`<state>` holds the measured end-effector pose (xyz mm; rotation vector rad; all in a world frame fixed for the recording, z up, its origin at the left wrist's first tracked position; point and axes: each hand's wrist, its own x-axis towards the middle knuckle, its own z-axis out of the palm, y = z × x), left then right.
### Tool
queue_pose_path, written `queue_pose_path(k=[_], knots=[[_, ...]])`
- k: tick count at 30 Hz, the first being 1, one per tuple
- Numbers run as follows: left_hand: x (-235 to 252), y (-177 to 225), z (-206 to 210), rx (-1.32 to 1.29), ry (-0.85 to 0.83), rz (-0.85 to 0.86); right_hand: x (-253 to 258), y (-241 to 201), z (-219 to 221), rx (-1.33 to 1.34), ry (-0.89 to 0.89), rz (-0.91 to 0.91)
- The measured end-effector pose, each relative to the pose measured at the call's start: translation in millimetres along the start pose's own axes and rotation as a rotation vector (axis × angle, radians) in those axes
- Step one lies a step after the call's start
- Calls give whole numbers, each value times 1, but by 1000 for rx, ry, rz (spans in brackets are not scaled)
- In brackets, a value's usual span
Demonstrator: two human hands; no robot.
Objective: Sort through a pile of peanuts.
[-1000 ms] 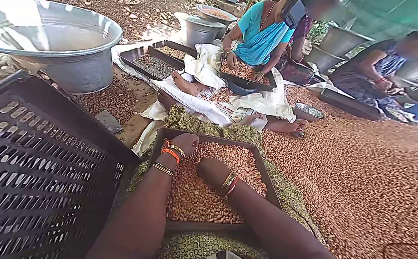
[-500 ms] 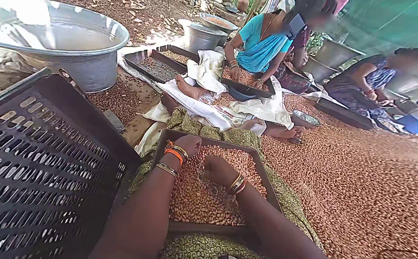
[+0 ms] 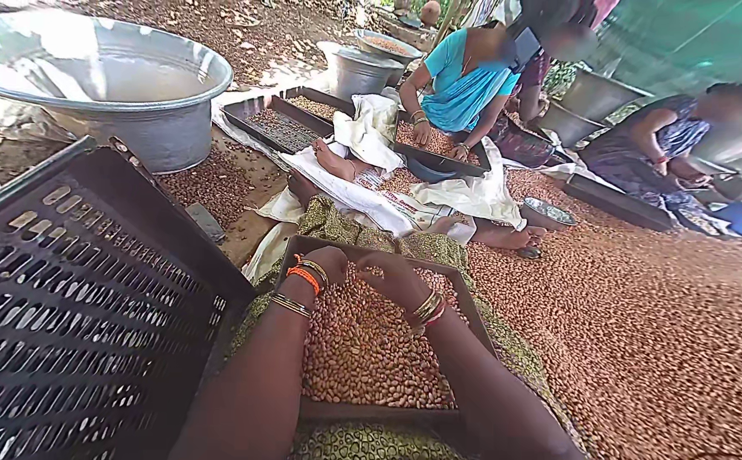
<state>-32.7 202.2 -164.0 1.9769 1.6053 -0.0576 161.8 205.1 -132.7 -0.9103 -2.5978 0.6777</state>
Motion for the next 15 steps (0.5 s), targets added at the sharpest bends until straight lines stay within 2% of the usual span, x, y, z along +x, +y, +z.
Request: queue_pose_path(k=[2,6,8,10,12,15], knots=[[0,7,0,89,-57,-21,1,16,13,-200,-196,40],[3,10,5,156,-76,-24,1,34,25,-314,-394,198],[2,11,4,149,-71,-29,-1,31,10,-284,-592,166],[0,11,2,146,-75,-41,-7,28,-10,-111,-731,77],[-1,11,3,147,-72,-32,-16,31,-27,43,-714,38],[2,13,5,166,-88,-13,-19,33,-42,-62,-515,215]])
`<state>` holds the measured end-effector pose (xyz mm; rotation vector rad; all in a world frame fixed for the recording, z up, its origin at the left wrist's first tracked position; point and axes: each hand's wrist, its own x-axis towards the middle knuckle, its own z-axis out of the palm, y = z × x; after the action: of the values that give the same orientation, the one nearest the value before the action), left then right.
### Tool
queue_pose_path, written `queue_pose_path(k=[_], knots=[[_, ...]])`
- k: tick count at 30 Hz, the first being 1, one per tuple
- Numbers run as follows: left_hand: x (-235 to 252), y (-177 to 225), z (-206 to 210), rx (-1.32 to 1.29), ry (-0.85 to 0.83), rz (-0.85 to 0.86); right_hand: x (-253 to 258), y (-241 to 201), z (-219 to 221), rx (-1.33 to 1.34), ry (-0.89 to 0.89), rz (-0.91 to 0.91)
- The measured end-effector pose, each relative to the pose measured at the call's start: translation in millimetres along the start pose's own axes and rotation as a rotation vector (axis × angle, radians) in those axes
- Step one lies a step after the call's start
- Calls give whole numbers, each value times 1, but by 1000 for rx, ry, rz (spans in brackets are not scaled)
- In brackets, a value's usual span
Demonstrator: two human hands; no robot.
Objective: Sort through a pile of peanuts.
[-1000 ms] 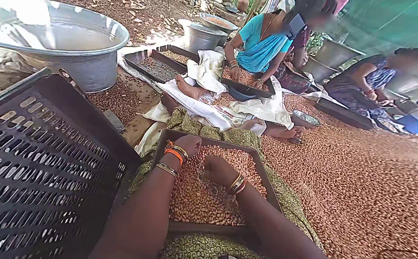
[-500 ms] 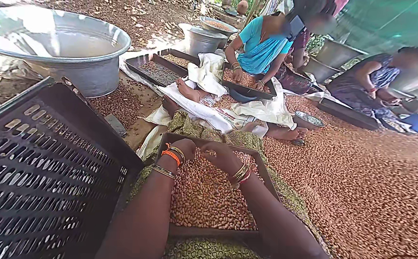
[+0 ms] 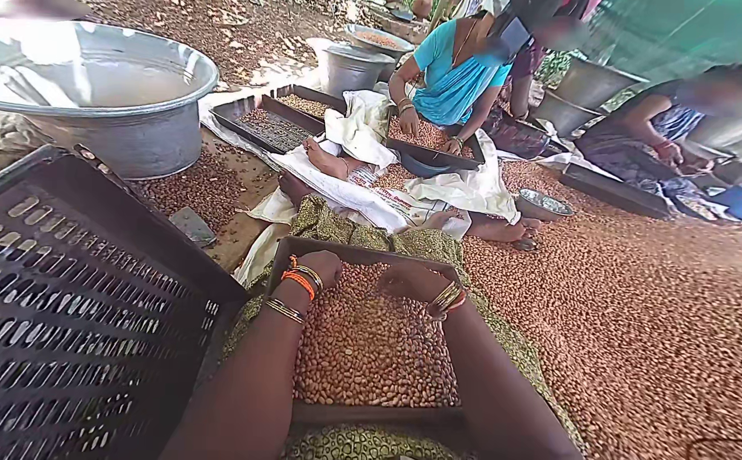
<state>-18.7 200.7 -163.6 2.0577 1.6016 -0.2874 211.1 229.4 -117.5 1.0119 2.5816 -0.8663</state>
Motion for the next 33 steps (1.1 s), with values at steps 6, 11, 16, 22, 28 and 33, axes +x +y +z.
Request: queue_pose_path(k=[6,11,16,22,28,33], knots=[[3,1,2,-7,-7,-6,18,0,18,4,129,47],[4,2,5,8,-26,-7,36,-16,35,-141,107,136],[-5,-14,-4,-253,81,127,50,-17,49,-176,87,262],[-23,-45,-4,-1005,1275,-551,42,-3,42,-43,227,162],[-15,-29,1,-730,958,-309,-16,-24,3,526,650,-76],[-15,-13,-5,-397,637,-373,-100,-85,0,769,565,-803]])
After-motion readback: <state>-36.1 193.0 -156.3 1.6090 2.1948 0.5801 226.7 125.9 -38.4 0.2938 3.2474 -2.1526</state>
